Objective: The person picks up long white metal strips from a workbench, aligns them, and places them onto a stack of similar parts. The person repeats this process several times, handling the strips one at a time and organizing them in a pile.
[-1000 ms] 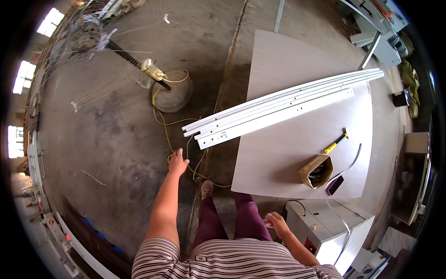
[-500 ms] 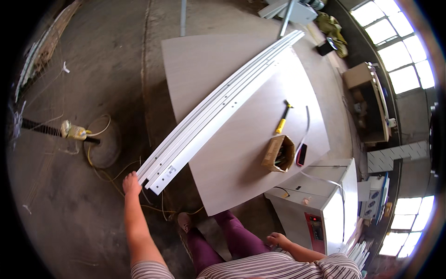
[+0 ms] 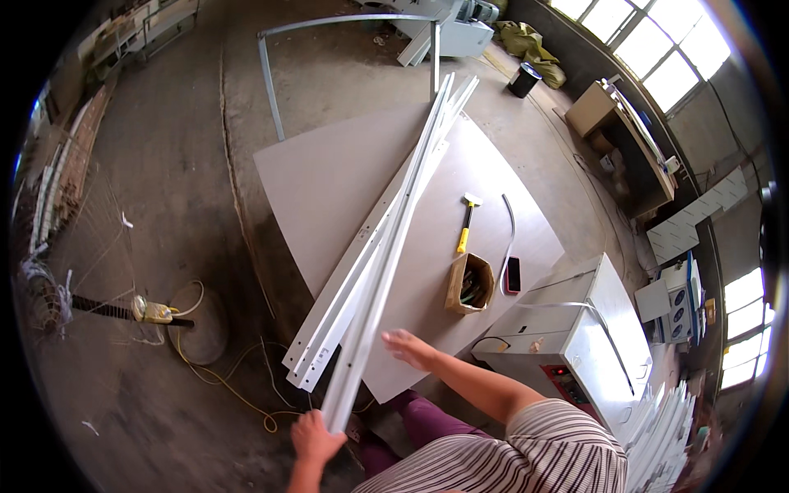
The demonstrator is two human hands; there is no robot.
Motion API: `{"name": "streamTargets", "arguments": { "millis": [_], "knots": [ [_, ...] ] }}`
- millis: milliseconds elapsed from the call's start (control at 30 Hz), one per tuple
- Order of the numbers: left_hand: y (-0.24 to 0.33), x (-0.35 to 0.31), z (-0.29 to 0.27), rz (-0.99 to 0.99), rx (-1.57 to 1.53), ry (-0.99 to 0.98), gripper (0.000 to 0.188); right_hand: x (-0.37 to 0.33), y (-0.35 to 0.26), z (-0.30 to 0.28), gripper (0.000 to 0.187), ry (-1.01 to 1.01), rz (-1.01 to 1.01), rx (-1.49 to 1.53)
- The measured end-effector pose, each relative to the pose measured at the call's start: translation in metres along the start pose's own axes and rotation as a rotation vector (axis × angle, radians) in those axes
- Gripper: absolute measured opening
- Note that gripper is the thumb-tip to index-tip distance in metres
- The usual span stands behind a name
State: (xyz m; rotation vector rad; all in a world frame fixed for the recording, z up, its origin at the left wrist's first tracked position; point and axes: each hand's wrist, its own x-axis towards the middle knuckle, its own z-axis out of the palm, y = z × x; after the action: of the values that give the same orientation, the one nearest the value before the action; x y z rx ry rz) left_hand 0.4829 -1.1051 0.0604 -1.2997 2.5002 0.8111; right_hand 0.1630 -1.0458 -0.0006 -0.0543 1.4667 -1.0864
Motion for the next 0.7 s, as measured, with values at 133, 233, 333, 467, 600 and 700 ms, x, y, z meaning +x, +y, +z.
{"name": "streamTargets", "arguments": {
  "millis": [133, 233, 333, 467, 600, 700],
  "knots": [
    [0.058, -0.037, -0.002, 0.038, -0.089, 0.102, 0.043, 0.051, -0.055, 0.006, 0.062, 0.136, -0.115, 0.309],
    [0.063, -0.082, -0.019, -0.028, -0.036, 0.102, 0.046, 0.062, -0.051, 0.01, 0.029, 0.13, -0.152, 0.393],
    [-0.001, -0.135, 0.033, -0.082, 0.056, 0.015, 0.043, 0.034, -0.006, 0.03, 0.025, 0.179, -0.163, 0.401],
    [-0.037, -0.18, 0.033, -0.188, 0.159, -0.092, 0.042, -0.056, 0.061, 0.063, 0.039, -0.037, 0.055, 0.333],
    [-0.053, -0.223, 0.026, -0.257, 0.238, -0.106, 0.041, -0.053, 0.038, 0.019, 0.081, -0.341, 0.288, 0.816],
    [-0.065, -0.24, 0.022, -0.268, 0.286, -0.098, 0.041, -0.012, -0.025, 0.001, 0.09, -0.13, 0.077, 0.846]
  ]
}}
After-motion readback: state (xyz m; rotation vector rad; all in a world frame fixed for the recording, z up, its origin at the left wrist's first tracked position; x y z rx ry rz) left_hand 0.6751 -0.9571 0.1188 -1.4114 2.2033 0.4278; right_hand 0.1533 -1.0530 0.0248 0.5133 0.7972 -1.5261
